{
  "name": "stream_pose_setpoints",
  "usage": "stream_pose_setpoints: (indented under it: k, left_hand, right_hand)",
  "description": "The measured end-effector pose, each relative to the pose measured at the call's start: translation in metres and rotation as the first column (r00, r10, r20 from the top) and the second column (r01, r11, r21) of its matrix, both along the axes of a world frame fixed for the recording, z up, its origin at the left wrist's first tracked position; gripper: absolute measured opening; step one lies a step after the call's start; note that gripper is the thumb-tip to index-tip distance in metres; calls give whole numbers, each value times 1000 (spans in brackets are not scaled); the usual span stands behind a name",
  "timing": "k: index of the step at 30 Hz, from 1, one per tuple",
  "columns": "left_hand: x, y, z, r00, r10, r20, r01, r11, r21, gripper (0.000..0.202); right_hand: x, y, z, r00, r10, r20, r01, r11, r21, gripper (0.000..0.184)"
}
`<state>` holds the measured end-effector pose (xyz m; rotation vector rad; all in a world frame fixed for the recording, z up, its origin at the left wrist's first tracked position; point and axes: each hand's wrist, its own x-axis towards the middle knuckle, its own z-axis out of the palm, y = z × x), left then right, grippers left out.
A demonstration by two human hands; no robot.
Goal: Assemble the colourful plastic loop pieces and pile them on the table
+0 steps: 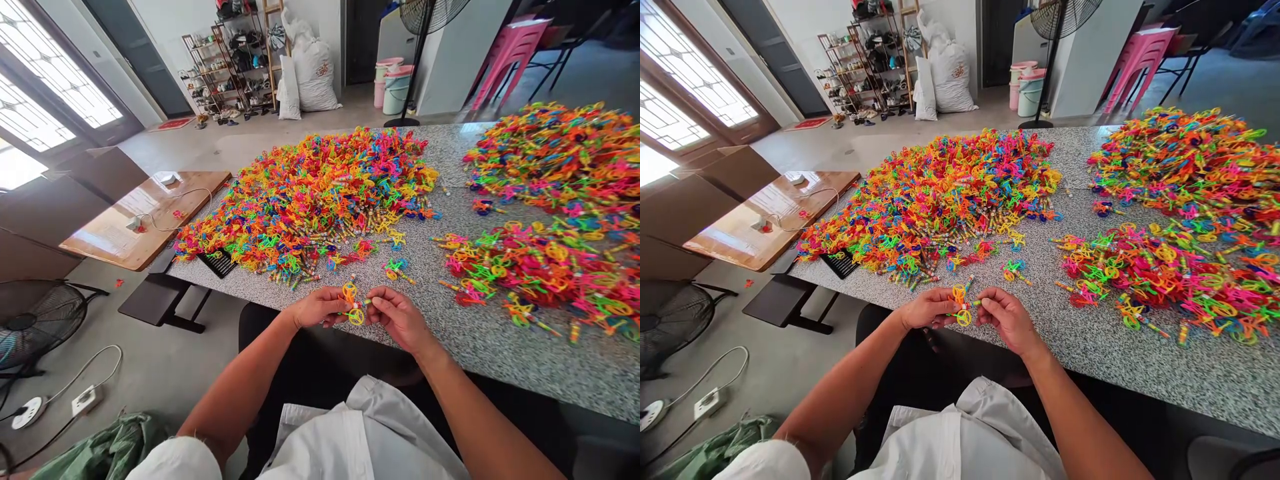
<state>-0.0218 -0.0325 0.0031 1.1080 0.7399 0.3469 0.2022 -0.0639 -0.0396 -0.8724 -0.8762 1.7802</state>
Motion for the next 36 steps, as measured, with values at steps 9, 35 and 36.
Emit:
stream_pose_setpoints:
  k: [9,35,36]
  left_hand:
    - [15,-2,-4,945,69,-321,82,897,434,30]
    - [25,32,-49,436,629,-643,277,586,761,26]
    - [22,32,-49,438,637,-634,272,578,769,26]
  right_hand:
    - [21,-15,-5,806,-190,561,-55,919,390,23]
    - [75,77,-18,-328,-356,875,-117,935,336,30]
    - [87,84,-13,-353,-346,869,-67,936,346,30]
